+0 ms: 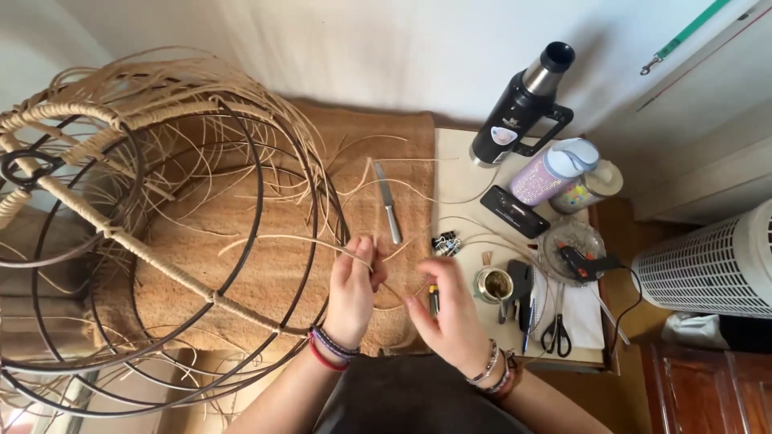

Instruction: Weaving wicker strands around a circular metal frame to create a decorative structure, likely a lampshade.

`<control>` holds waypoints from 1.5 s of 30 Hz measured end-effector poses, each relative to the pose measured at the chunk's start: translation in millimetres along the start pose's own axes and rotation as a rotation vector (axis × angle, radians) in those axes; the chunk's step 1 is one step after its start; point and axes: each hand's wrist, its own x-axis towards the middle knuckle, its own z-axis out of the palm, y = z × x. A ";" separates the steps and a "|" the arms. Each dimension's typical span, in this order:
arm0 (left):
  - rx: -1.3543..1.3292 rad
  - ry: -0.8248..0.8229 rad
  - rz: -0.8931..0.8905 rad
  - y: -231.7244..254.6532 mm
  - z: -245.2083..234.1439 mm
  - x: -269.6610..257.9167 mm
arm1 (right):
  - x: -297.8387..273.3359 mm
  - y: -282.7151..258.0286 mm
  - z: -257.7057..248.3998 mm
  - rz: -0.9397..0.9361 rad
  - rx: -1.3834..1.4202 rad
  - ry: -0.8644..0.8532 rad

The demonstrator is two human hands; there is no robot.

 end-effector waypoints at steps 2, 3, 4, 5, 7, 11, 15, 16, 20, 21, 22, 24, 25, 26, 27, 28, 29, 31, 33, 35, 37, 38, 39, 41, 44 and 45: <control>0.254 -0.064 0.057 -2.9 -4.0 -9.4 | 11.5 -16.2 -4.7 -0.111 -0.003 0.037; 0.509 -0.124 0.116 -4.7 -5.8 -14.3 | 16.9 -24.1 -7.1 -0.223 -0.005 0.071; 0.508 -0.131 0.107 -22.5 -12.1 -16.5 | 22.1 -25.3 -3.6 -0.212 -0.008 0.072; 0.640 -0.097 0.091 -40.4 -18.1 -19.0 | 27.3 -26.2 -0.2 -0.251 0.026 0.031; 0.772 -0.072 0.086 -45.6 -17.1 -21.1 | 35.5 -22.8 6.5 -0.293 0.053 0.001; 0.720 0.043 0.172 -38.0 -14.2 -29.0 | 31.5 -1.4 20.0 -0.129 0.186 -0.093; 0.668 0.138 0.222 -21.1 -21.1 -32.4 | 19.7 50.3 30.1 0.269 0.276 0.173; 0.668 0.134 0.220 -36.2 -28.4 -30.5 | 24.4 44.0 24.7 0.273 0.274 0.175; 1.047 -0.144 0.402 -93.2 -50.1 -19.7 | 36.6 25.0 11.9 0.605 0.892 0.185; 1.286 -0.271 0.459 -106.9 -52.9 -14.7 | 38.2 22.5 10.2 0.571 1.015 0.152; 1.284 -0.273 0.460 -104.2 -50.1 -11.4 | 34.0 27.4 13.5 0.571 1.013 0.154; 1.217 -0.312 0.396 -99.4 -45.8 -7.0 | 23.8 36.9 21.0 0.577 1.046 0.153; 1.217 -0.315 0.392 -80.7 -37.1 -9.1 | 16.2 43.1 25.7 0.582 1.046 0.156; 0.782 -0.377 0.306 -61.5 -28.1 -9.1 | 10.0 49.6 30.2 0.509 0.820 0.089; 0.348 -0.421 0.212 -42.1 -19.1 -9.3 | 3.7 55.8 34.7 0.434 0.593 0.023; 0.348 -0.421 0.213 -34.4 -14.0 0.3 | -2.9 58.2 39.8 0.433 0.593 0.022; 0.064 -0.418 0.049 -26.5 -9.0 9.8 | -9.6 60.4 44.9 0.319 0.463 -0.022; -0.220 -0.409 -0.110 -9.6 -4.3 22.3 | -17.2 59.2 48.0 0.202 0.331 -0.065; -0.331 -0.020 -0.087 7.2 -5.9 26.4 | -21.1 52.3 44.8 0.174 0.379 -0.066; -0.249 0.010 -0.044 -1.0 -11.2 24.1 | -14.0 55.5 46.1 0.262 0.539 0.001; -0.168 0.029 0.008 -19.9 -17.2 17.7 | -0.1 51.0 38.9 0.339 0.695 0.076; 0.277 -0.015 0.161 -35.5 -21.1 9.2 | 7.0 43.5 31.2 0.422 0.854 0.097; 0.721 -0.058 0.315 -51.1 -25.3 0.6 | 13.9 35.9 23.6 0.504 1.014 0.117; 0.864 -0.317 0.514 -53.7 -32.6 -7.3 | 19.2 32.8 10.7 0.450 1.067 0.097; 1.080 -0.632 0.632 -55.8 -40.0 -12.6 | 20.8 34.1 6.2 0.395 1.109 0.035; 1.164 -0.681 0.542 -56.6 -42.5 -15.1 | 19.3 34.9 7.6 0.400 1.099 -0.008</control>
